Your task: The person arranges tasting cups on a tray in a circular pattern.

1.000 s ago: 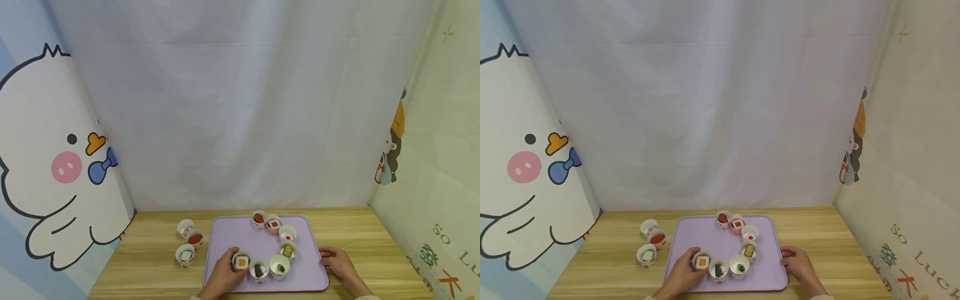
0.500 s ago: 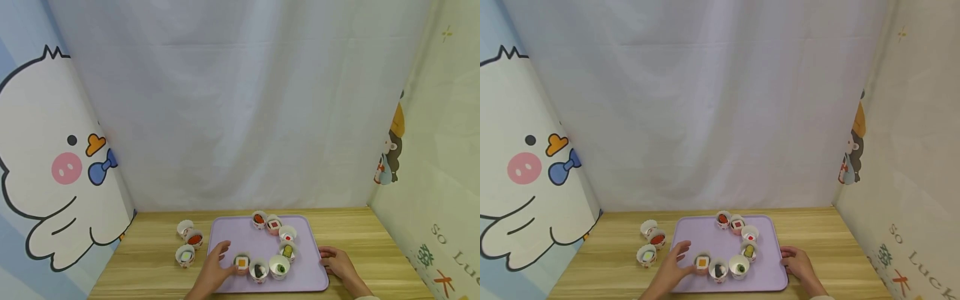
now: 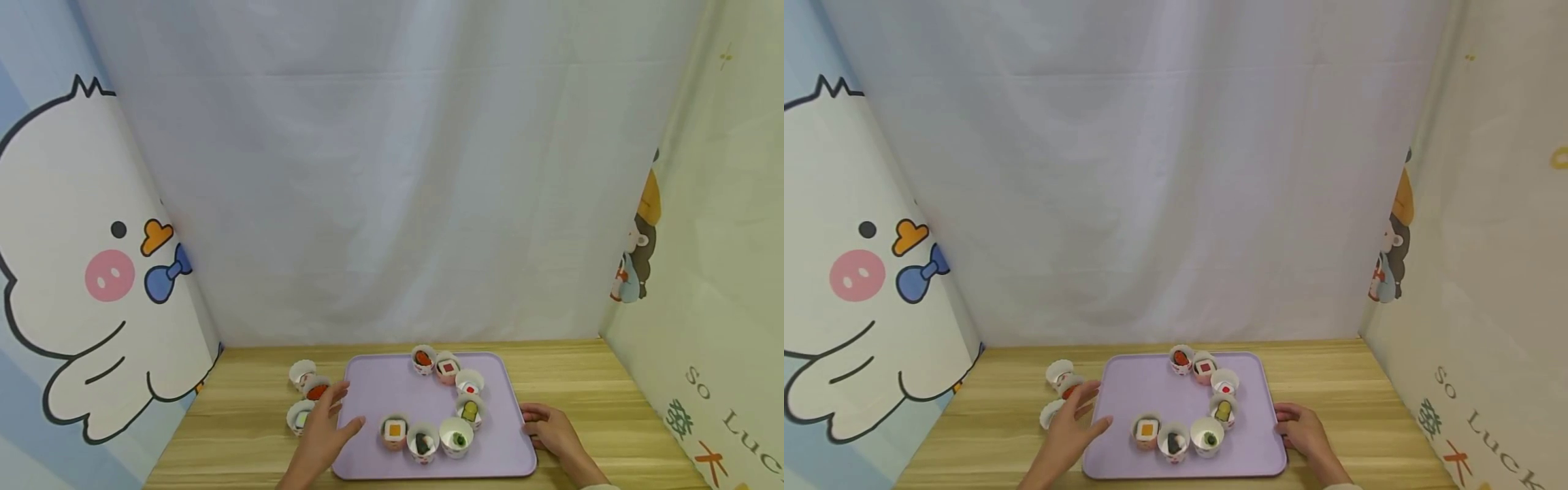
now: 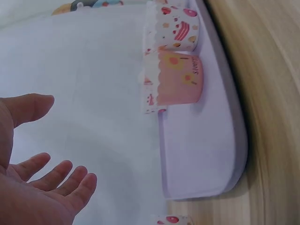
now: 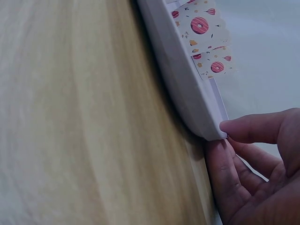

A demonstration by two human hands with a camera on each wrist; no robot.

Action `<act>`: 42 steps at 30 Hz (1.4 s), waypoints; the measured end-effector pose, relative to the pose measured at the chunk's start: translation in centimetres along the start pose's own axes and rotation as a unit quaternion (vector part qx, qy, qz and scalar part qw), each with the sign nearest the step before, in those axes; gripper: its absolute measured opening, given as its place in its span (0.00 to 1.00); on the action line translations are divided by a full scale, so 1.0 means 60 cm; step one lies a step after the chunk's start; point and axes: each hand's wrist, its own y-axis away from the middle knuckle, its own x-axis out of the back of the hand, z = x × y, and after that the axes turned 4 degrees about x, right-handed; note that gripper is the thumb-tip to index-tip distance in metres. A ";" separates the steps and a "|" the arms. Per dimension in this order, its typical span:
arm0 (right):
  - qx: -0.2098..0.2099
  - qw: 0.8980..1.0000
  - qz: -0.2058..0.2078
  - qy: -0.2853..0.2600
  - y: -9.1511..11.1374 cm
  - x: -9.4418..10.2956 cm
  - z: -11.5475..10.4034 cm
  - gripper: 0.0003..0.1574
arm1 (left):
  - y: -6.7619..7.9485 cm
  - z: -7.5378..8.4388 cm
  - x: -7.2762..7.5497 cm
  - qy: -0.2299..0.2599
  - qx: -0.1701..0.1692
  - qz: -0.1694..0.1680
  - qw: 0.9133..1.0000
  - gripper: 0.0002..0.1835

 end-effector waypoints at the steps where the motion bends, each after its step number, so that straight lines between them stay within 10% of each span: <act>1: -0.001 1.000 0.000 -0.001 0.000 0.000 0.000 0.32 | 0.000 0.001 0.004 0.004 0.001 0.008 1.000 0.36; 13: -0.004 1.000 0.002 -0.004 0.003 0.001 0.002 0.32 | 0.009 -0.017 0.050 0.018 -0.026 0.076 0.997 0.34; 31: 0.000 1.000 -0.001 -0.002 0.001 0.002 -0.006 0.32 | 0.000 -0.085 0.102 0.065 0.119 0.045 0.990 0.52; 42: 0.001 1.000 -0.003 0.000 0.001 0.002 -0.003 0.31 | -0.012 -0.140 0.097 0.118 0.141 0.029 0.983 0.56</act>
